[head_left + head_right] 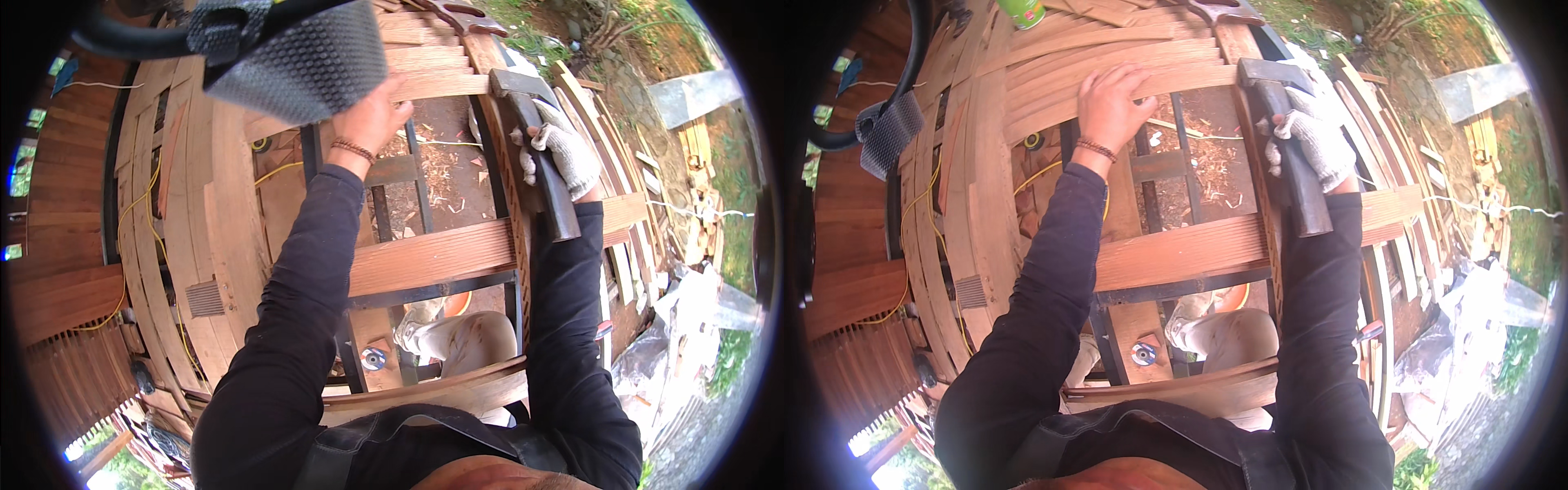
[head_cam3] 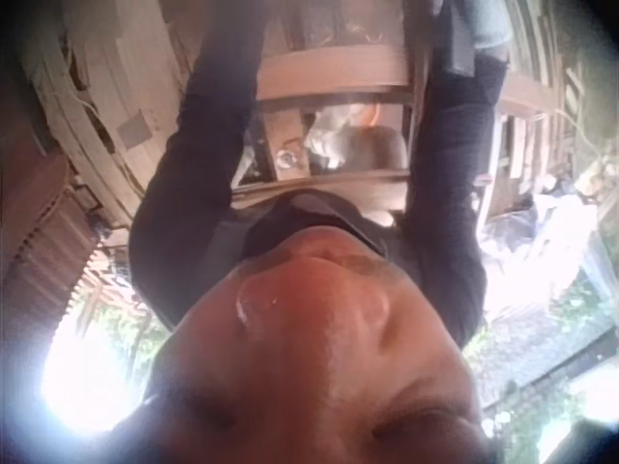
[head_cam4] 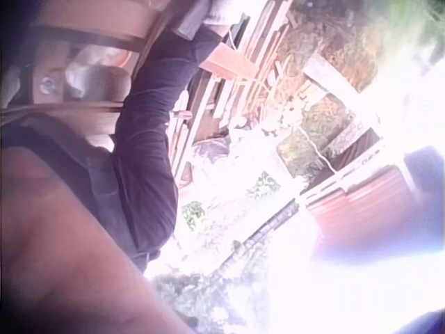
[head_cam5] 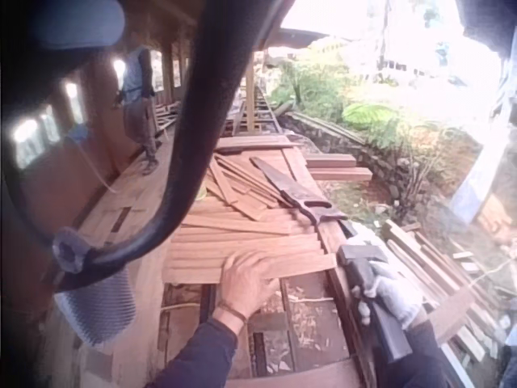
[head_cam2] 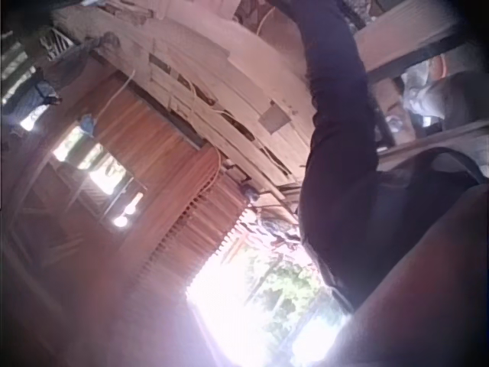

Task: The person uses a hand saw to cut wooden planks on a partially built wooden structure. They repeatedly position the planks, saw them to size, and use a hammer to tap pieces into place.

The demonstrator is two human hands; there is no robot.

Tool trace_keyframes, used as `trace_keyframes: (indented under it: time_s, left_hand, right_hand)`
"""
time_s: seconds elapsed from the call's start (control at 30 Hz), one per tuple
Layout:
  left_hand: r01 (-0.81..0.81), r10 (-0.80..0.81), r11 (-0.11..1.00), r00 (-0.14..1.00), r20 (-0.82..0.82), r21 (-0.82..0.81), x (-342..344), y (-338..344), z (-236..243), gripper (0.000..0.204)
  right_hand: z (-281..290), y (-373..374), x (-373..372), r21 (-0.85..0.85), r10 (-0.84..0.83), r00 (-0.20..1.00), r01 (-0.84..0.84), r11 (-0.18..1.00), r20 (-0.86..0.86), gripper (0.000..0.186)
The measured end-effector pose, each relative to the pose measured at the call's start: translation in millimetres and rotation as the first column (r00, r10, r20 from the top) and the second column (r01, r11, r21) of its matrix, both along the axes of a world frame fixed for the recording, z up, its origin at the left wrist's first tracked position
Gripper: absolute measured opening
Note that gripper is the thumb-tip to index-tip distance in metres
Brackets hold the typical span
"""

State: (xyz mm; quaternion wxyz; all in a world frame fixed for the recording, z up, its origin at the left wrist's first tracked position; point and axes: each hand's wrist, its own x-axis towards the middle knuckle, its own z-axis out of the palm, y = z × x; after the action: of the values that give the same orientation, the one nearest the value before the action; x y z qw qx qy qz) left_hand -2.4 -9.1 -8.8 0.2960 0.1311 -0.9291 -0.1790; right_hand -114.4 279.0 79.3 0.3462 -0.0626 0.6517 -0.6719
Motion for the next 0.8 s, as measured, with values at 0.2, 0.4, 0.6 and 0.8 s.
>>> trace_keyframes:
  time_s: [0.2,0.4,0.6,0.8]
  left_hand:
    - [-0.071,0.074,0.996,0.995,0.068,-0.053,-8.0,-1.8,-6.1,0.040]
    - [-0.052,0.058,0.994,0.997,0.055,-0.096,-4.5,-0.3,-1.4,0.039]
    - [-0.002,0.002,0.999,1.000,-0.003,-0.041,-1.3,-0.6,8.1,0.040]
    - [0.010,-0.020,0.993,0.996,-0.083,-0.118,-11.9,8.9,3.1,0.033]
  right_hand:
    - [-1.3,-1.8,-0.9,-0.040,-0.026,1.000,0.027,0.999,0.017,0.067]
    - [-12.4,-2.8,-6.6,-0.127,-0.018,1.000,0.015,0.992,-0.019,0.047]
    - [-6.8,-26.9,-4.1,0.038,-0.007,0.888,0.028,0.999,-0.459,0.073]
    - [37.0,-124.0,-1.3,0.585,0.530,0.433,-0.009,0.811,-0.729,0.069]
